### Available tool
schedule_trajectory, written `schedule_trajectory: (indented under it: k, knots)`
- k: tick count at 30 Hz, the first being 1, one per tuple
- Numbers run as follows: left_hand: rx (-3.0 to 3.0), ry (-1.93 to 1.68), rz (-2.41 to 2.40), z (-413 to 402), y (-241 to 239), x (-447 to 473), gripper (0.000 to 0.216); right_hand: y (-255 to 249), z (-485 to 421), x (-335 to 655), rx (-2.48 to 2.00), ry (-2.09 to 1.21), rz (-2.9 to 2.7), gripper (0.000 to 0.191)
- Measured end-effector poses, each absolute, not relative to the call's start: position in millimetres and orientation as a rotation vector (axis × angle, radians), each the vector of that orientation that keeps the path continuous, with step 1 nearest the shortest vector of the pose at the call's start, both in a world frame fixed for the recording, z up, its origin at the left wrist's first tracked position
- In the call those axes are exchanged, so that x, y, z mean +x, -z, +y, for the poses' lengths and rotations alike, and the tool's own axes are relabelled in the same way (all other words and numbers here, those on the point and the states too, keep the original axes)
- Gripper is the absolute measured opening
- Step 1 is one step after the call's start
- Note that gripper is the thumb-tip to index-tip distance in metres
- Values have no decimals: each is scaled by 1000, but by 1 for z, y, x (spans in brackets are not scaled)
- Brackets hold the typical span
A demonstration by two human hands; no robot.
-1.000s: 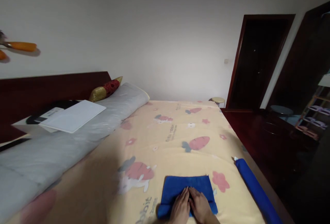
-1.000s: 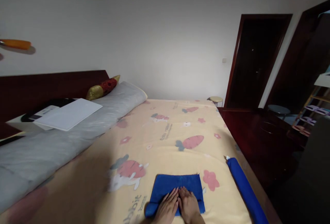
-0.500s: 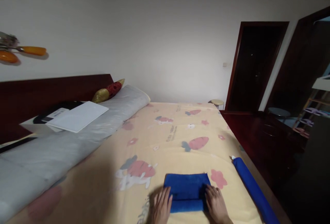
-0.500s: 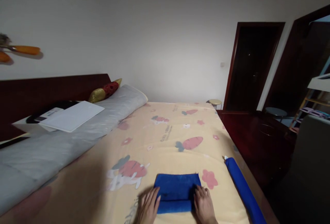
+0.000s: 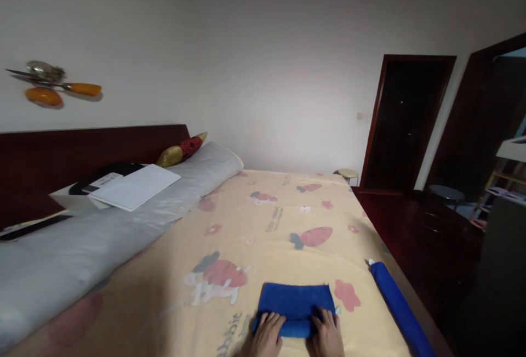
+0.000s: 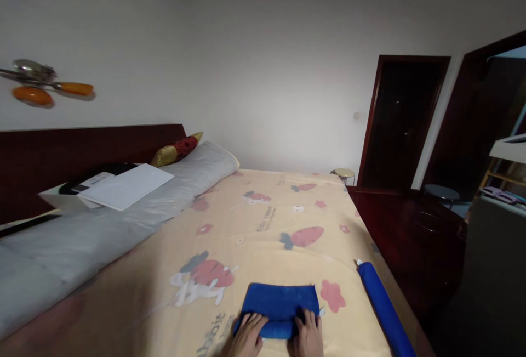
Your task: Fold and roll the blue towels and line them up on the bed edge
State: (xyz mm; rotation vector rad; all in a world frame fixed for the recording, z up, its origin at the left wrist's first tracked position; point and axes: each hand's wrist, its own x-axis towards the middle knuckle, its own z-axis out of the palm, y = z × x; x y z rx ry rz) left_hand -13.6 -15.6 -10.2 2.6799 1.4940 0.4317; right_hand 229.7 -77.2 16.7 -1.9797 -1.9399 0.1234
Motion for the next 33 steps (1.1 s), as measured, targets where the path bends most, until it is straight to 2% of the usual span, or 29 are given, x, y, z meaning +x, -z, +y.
schedule_trajectory:
  k: [4, 8, 17, 23, 27, 30, 33]
  knots:
    - [2718, -470, 1591, -7, 22, -3, 64, 0, -57, 221, -1991, -139, -1910, 60]
    - [2852, -508, 1496, -11, 24, 12, 63, 21, -45, 208, -1794, -224, -2034, 57]
    - [3010, -614, 1199, -26, -17, 9, 61, 11, -65, 213, -1636, -174, -2151, 59]
    - [2861, -540, 1482, -28, -19, -38, 57, 15, -85, 278, -1747, -167, -2117, 54]
    - [2782, -471, 1666, -32, -10, -30, 58, 24, -85, 270, -1807, -53, -2066, 57]
    - [2946, -635, 1591, -37, 0, -8, 69, 25, -77, 243, -1744, 49, -2073, 56]
    - [3153, -798, 1331, -43, 10, 9, 69, 21, -73, 224, -1633, 105, -2123, 54]
